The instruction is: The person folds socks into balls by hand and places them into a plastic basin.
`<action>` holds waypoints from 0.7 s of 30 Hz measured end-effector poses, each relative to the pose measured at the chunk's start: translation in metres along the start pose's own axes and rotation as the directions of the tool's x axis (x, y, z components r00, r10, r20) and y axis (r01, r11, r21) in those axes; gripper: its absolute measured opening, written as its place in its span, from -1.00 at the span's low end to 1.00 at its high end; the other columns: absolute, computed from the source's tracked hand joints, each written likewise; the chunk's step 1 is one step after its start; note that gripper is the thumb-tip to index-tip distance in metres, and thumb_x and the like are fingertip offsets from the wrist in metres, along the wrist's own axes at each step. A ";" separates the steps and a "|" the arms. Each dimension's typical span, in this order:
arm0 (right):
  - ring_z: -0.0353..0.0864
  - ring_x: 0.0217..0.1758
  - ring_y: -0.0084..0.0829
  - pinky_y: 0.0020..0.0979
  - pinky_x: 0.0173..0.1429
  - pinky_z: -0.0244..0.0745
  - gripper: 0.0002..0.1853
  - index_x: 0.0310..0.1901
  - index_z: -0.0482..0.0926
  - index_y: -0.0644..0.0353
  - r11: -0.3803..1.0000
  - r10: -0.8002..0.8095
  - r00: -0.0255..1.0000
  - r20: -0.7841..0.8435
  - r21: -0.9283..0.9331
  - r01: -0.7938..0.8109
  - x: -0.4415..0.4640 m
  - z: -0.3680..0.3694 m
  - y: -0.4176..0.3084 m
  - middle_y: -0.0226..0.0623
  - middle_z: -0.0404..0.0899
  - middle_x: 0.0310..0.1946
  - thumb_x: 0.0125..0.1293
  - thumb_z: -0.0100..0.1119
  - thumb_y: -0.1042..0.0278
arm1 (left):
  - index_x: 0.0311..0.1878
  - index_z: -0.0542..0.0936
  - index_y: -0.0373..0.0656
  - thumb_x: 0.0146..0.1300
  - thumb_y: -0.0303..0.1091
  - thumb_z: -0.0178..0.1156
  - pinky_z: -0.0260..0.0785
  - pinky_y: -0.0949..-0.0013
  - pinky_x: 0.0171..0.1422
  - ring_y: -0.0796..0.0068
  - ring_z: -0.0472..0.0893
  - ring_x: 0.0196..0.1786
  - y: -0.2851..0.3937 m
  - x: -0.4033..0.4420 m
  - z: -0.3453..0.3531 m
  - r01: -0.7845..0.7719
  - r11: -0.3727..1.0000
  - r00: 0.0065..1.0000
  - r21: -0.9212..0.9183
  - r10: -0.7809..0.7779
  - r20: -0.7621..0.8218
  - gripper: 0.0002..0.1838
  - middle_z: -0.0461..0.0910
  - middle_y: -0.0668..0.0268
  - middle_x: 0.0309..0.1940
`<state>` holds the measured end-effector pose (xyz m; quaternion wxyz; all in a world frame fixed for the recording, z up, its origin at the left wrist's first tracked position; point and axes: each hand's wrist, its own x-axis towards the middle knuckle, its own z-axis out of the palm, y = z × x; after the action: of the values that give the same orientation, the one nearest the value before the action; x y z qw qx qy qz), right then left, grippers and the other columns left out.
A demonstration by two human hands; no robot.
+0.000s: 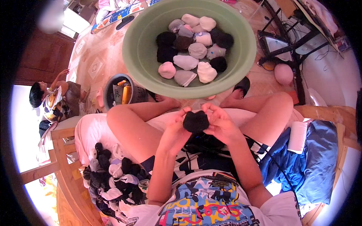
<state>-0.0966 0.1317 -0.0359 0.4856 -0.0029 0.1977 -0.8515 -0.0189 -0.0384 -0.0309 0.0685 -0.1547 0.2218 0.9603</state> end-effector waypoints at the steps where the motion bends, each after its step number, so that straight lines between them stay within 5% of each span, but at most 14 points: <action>1: 0.32 -0.50 -0.70 -0.64 -0.45 0.24 -0.73 0.04 0.38 0.14 1.000 -0.001 1.000 0.002 -0.002 0.001 0.002 0.003 -0.001 -0.40 0.49 -0.29 0.35 0.16 0.47 | 0.09 0.42 -0.19 0.26 -0.34 0.29 0.43 0.27 0.24 0.33 0.59 0.07 0.000 0.002 0.001 -0.001 1.000 1.000 0.001 0.001 0.002 -0.61 0.57 0.21 0.02; 3: 0.44 -0.38 -0.64 -0.58 -0.37 0.36 -0.73 0.07 0.39 0.16 0.960 -0.143 0.964 -0.222 -0.270 0.081 0.005 0.009 -0.002 -0.38 0.51 -0.28 0.40 0.15 0.40 | 0.02 0.41 -0.16 0.33 -0.33 0.20 0.44 0.31 0.21 0.36 0.59 0.07 -0.001 0.006 0.006 -0.118 0.988 0.989 0.102 0.126 -0.078 -0.73 0.56 0.20 0.02; 4: 0.44 -0.38 -0.64 -0.58 -0.37 0.36 -0.73 0.07 0.39 0.16 0.959 -0.145 0.964 -0.222 -0.270 0.082 0.006 0.012 0.000 -0.38 0.51 -0.28 0.40 0.15 0.40 | 0.02 0.41 -0.16 0.33 -0.33 0.20 0.44 0.31 0.21 0.36 0.59 0.07 0.000 0.006 0.007 -0.117 0.988 0.989 0.102 0.125 -0.077 -0.73 0.56 0.20 0.02; 6: 0.51 -0.35 -0.59 -0.54 -0.33 0.43 -0.69 0.08 0.40 0.22 0.786 -0.345 0.894 -0.285 -0.609 0.109 0.007 0.016 0.006 -0.36 0.51 -0.29 0.40 0.18 0.33 | -0.02 0.38 -0.13 0.40 -0.33 0.10 0.44 0.32 0.19 0.37 0.58 0.05 0.002 0.005 0.010 -0.165 0.973 0.965 0.161 0.193 -0.178 -0.81 0.55 0.20 -0.01; 10: 0.53 -0.38 -0.57 -0.53 -0.26 0.51 -0.61 0.07 0.40 0.34 0.817 -0.274 0.917 -0.290 -0.574 0.062 0.003 0.021 0.014 -0.34 0.52 -0.29 0.34 0.27 0.32 | -0.02 0.34 -0.10 0.45 -0.33 0.02 0.41 0.29 0.20 0.39 0.57 0.05 0.000 0.005 0.013 -0.233 0.914 0.922 0.333 0.316 -0.223 -0.86 0.52 0.23 -0.01; 13: 0.58 -0.25 -0.55 -0.51 -0.13 0.55 -0.60 0.09 0.40 0.33 0.788 -0.249 0.924 -0.292 -0.616 0.018 0.004 0.021 0.017 -0.33 0.53 -0.23 0.28 0.30 0.46 | 0.03 0.35 -0.12 0.40 -0.35 0.14 0.34 0.47 0.12 0.60 0.47 -0.05 -0.004 0.002 0.011 -0.292 0.860 0.901 0.419 0.394 -0.180 -0.76 0.42 0.37 -0.14; 16: 0.59 -0.08 -0.51 -0.49 0.03 0.54 -0.58 0.11 0.40 0.32 0.639 -0.448 0.878 -0.170 -0.747 0.182 0.006 0.020 0.023 -0.31 0.53 -0.12 0.23 0.28 0.60 | 0.13 0.35 -0.18 0.15 -0.50 0.37 0.30 0.44 0.19 0.53 0.42 0.06 -0.010 -0.001 0.006 -0.376 0.555 0.846 0.742 0.532 0.030 -0.48 0.36 0.35 0.00; 19: 0.56 0.06 -0.48 -0.46 0.14 0.51 -0.56 0.12 0.40 0.31 0.598 -0.539 0.838 -0.083 -0.739 0.311 0.010 0.021 0.028 -0.29 0.51 0.00 0.20 0.25 0.67 | 0.25 0.30 -0.17 0.20 -0.49 0.29 0.24 0.31 0.38 0.39 0.42 0.25 -0.019 -0.007 0.012 -0.380 0.607 0.827 0.697 0.561 -0.038 -0.43 0.43 0.27 0.08; 21: 0.55 0.07 -0.47 -0.46 0.15 0.50 -0.56 0.13 0.40 0.32 0.658 -0.536 0.836 -0.114 -0.676 0.330 0.012 0.025 0.031 -0.27 0.49 0.03 0.21 0.24 0.66 | 0.26 0.32 -0.21 0.19 -0.53 0.30 0.27 0.34 0.33 0.42 0.43 0.23 -0.021 -0.011 0.007 -0.388 0.622 0.825 0.680 0.563 -0.044 -0.42 0.41 0.26 0.13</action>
<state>-0.0725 0.0994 -0.0253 0.1990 -0.0824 0.5370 -0.8156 -0.0063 -0.0167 -0.0296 -0.1704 -0.1778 0.5776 0.7783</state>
